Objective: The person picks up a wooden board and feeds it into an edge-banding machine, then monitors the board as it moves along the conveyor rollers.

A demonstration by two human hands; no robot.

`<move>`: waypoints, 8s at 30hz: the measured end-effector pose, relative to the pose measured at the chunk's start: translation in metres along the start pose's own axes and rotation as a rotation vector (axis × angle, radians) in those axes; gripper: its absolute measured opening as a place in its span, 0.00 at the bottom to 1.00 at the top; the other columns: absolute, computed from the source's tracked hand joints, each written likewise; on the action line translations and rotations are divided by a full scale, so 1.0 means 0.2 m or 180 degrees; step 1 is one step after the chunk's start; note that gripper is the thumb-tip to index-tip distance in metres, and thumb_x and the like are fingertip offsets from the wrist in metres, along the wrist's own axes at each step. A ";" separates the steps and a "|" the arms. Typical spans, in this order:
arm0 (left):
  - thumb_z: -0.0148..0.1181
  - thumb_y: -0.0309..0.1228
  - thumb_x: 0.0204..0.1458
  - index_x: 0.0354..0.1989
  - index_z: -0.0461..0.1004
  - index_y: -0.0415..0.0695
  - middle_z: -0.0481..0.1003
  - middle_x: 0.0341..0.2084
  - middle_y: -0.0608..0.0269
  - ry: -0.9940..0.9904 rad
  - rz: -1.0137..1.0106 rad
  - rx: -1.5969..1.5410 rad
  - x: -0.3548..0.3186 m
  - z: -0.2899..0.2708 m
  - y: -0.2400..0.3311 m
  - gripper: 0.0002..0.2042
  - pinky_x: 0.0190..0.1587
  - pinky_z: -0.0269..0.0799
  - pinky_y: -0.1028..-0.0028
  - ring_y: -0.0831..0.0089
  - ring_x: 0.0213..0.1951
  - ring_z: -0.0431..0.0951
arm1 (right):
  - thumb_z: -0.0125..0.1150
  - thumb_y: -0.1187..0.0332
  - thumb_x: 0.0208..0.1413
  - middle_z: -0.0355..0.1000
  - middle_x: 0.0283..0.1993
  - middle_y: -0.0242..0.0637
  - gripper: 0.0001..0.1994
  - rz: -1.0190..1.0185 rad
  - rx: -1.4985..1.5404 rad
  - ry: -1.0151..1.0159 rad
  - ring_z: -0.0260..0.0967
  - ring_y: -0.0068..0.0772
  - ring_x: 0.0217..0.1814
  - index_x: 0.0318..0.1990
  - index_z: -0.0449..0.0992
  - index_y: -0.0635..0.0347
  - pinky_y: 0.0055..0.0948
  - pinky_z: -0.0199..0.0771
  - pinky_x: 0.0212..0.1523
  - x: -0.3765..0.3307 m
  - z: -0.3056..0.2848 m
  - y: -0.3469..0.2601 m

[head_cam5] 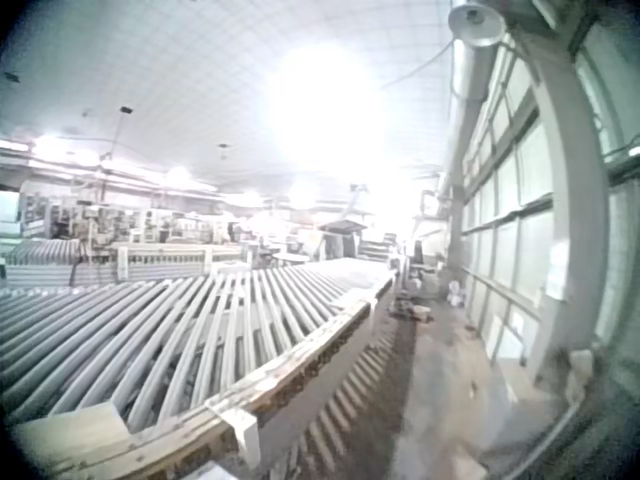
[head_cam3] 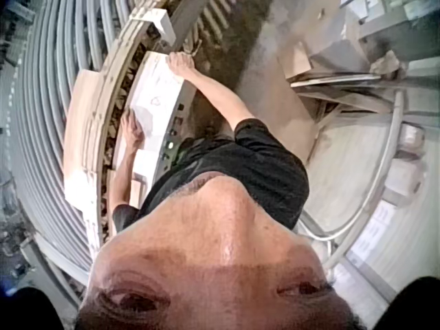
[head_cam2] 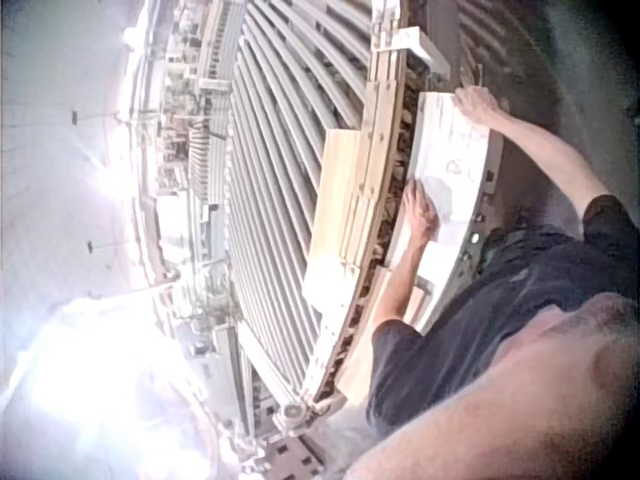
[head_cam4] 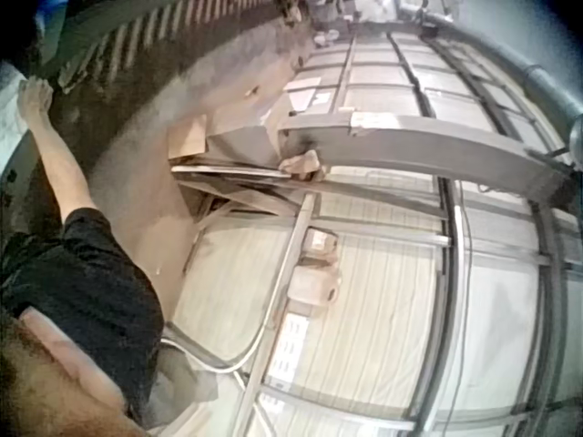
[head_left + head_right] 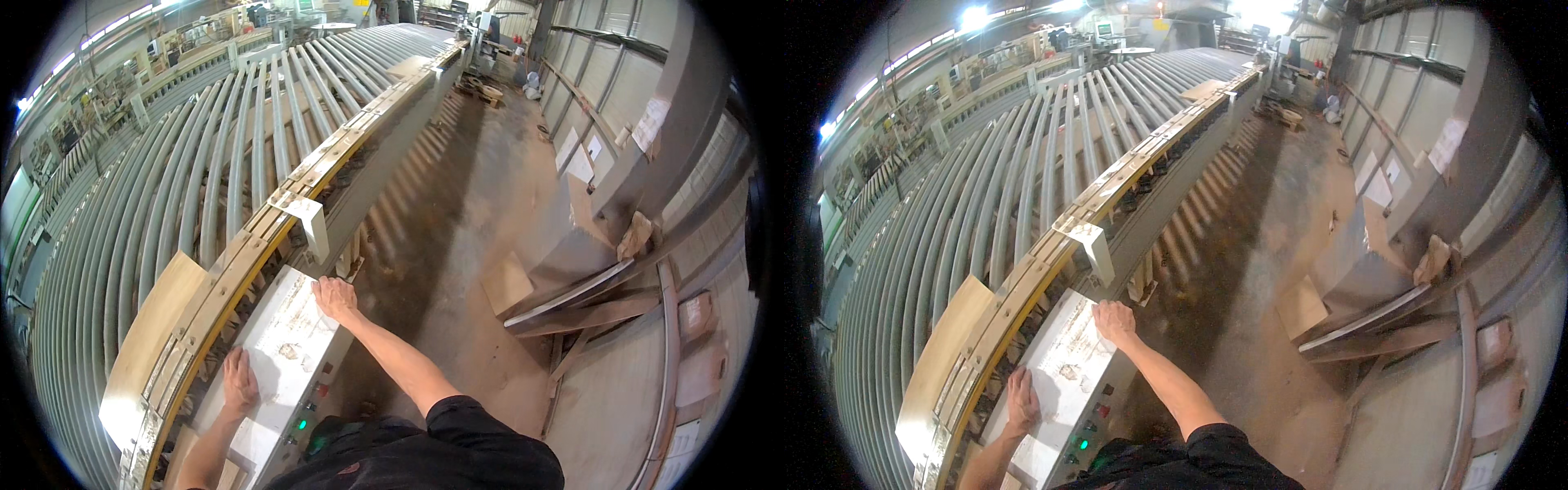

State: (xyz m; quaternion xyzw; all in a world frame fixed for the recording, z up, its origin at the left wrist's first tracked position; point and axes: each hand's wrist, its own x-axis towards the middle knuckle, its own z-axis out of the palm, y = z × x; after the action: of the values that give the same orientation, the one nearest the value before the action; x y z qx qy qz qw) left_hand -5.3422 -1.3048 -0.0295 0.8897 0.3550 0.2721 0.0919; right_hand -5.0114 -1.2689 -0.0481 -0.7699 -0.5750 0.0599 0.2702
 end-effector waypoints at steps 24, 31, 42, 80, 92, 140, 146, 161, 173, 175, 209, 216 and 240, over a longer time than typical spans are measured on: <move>0.48 0.27 0.54 0.63 0.54 0.31 0.54 0.63 0.41 -0.0897 -0.0454 0.0173 -0.09 0.03 -0.08 0.27 0.68 0.51 0.58 0.49 0.65 0.53 | 0.42 0.53 0.62 0.75 0.40 0.54 0.21 0.0173 -0.0131 -0.0424 0.71 0.61 0.44 0.38 0.76 0.59 0.54 0.69 0.45 0.00 -0.03 -0.03; 0.51 0.24 0.49 0.56 0.62 0.32 0.59 0.58 0.41 -0.0197 -0.0258 -0.0050 -0.09 0.05 -0.07 0.23 0.63 0.56 0.58 0.49 0.62 0.57 | 0.40 0.49 0.62 0.75 0.41 0.55 0.23 0.0113 -0.0540 -0.0426 0.71 0.63 0.46 0.44 0.76 0.57 0.55 0.69 0.46 0.02 -0.01 0.00; 0.54 0.23 0.48 0.40 0.71 0.34 0.71 0.43 0.48 0.0529 -0.0402 -0.0395 -0.54 -0.22 0.09 0.11 0.56 0.64 0.59 0.52 0.53 0.68 | 0.37 0.47 0.62 0.74 0.44 0.57 0.26 0.0089 -0.0491 -0.0464 0.69 0.64 0.47 0.46 0.76 0.59 0.55 0.66 0.47 0.01 -0.01 0.00; 0.52 0.30 0.54 0.54 0.63 0.34 0.62 0.56 0.43 0.0499 -0.1780 0.0961 -1.00 -0.51 -0.03 0.20 0.62 0.57 0.57 0.50 0.61 0.60 | 0.52 0.63 0.57 0.74 0.41 0.40 0.12 -0.1913 -0.1752 0.0297 0.74 0.45 0.40 0.45 0.76 0.57 0.39 0.77 0.35 0.17 0.24 0.41; 0.53 0.25 0.50 0.56 0.65 0.33 0.62 0.58 0.39 0.0319 -0.1932 0.0490 -0.96 -0.60 -0.05 0.23 0.64 0.54 0.53 0.44 0.61 0.59 | 0.49 0.67 0.58 0.76 0.37 0.42 0.10 -0.0448 -0.1763 -0.0685 0.75 0.45 0.39 0.34 0.76 0.61 0.40 0.75 0.39 0.01 0.13 0.17; 0.50 0.23 0.52 0.57 0.63 0.35 0.59 0.57 0.34 0.0157 -0.2289 0.0772 -0.91 -0.61 0.04 0.22 0.64 0.49 0.49 0.37 0.60 0.56 | 0.38 0.51 0.63 0.75 0.39 0.54 0.24 0.0111 -0.0447 -0.0382 0.73 0.59 0.43 0.37 0.76 0.62 0.51 0.71 0.46 -0.02 0.03 -0.04; 0.52 0.21 0.49 0.56 0.63 0.34 0.61 0.55 0.36 0.0270 -0.2175 0.0712 -0.91 -0.62 0.05 0.23 0.63 0.50 0.49 0.38 0.58 0.58 | 0.39 0.53 0.63 0.75 0.38 0.54 0.22 0.0162 -0.0493 -0.0446 0.72 0.60 0.43 0.37 0.76 0.62 0.53 0.70 0.46 -0.02 0.04 -0.05; 0.53 0.23 0.48 0.55 0.64 0.33 0.61 0.56 0.36 0.0343 -0.1974 0.0834 -0.92 -0.58 -0.01 0.22 0.61 0.53 0.48 0.38 0.58 0.59 | 0.42 0.54 0.63 0.75 0.39 0.55 0.22 0.0189 -0.0516 -0.0404 0.73 0.58 0.43 0.37 0.76 0.64 0.51 0.72 0.45 -0.03 0.00 -0.06; 0.55 0.25 0.47 0.53 0.67 0.35 0.64 0.52 0.38 0.0575 -0.2045 0.0868 -0.91 -0.61 0.01 0.21 0.59 0.56 0.50 0.42 0.55 0.62 | 0.41 0.52 0.63 0.74 0.39 0.59 0.22 0.0086 -0.0489 -0.0390 0.70 0.65 0.45 0.38 0.76 0.63 0.55 0.68 0.47 -0.02 0.02 -0.04; 0.55 0.25 0.47 0.52 0.67 0.35 0.64 0.52 0.39 0.0575 -0.1998 0.0888 -0.93 -0.61 0.00 0.21 0.59 0.56 0.50 0.43 0.55 0.62 | 0.40 0.52 0.63 0.74 0.40 0.59 0.23 0.0071 -0.0492 -0.0428 0.70 0.65 0.45 0.38 0.76 0.63 0.55 0.68 0.47 -0.02 0.02 -0.06; 0.47 0.25 0.55 0.59 0.60 0.33 0.56 0.59 0.28 -0.0163 -0.2213 0.0775 -0.94 -0.56 -0.06 0.22 0.64 0.48 0.45 0.31 0.60 0.53 | 0.43 0.53 0.62 0.75 0.36 0.54 0.21 0.0185 -0.0352 -0.0221 0.73 0.59 0.41 0.34 0.75 0.62 0.53 0.72 0.44 -0.02 0.03 -0.03; 0.46 0.25 0.55 0.59 0.60 0.32 0.56 0.58 0.28 -0.0119 -0.2163 0.0805 -0.95 -0.56 -0.04 0.22 0.63 0.49 0.44 0.30 0.60 0.53 | 0.43 0.52 0.62 0.76 0.36 0.53 0.21 0.0266 -0.0347 -0.0261 0.73 0.58 0.42 0.36 0.76 0.61 0.52 0.72 0.45 -0.02 0.03 -0.06; 0.49 0.26 0.55 0.60 0.60 0.34 0.59 0.57 0.30 -0.0006 -0.2074 0.1082 -1.01 -0.54 -0.09 0.23 0.62 0.50 0.46 0.33 0.60 0.55 | 0.44 0.53 0.62 0.75 0.33 0.54 0.21 0.0097 -0.0257 -0.0068 0.73 0.60 0.39 0.33 0.76 0.62 0.52 0.73 0.42 -0.02 0.05 -0.05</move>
State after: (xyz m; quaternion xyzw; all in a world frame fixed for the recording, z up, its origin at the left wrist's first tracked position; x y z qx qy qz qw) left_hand -5.5326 -1.4321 -0.0312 0.7327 0.6598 0.1649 0.0249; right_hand -5.0250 -1.2676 -0.0532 -0.7882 -0.5680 0.0489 0.2317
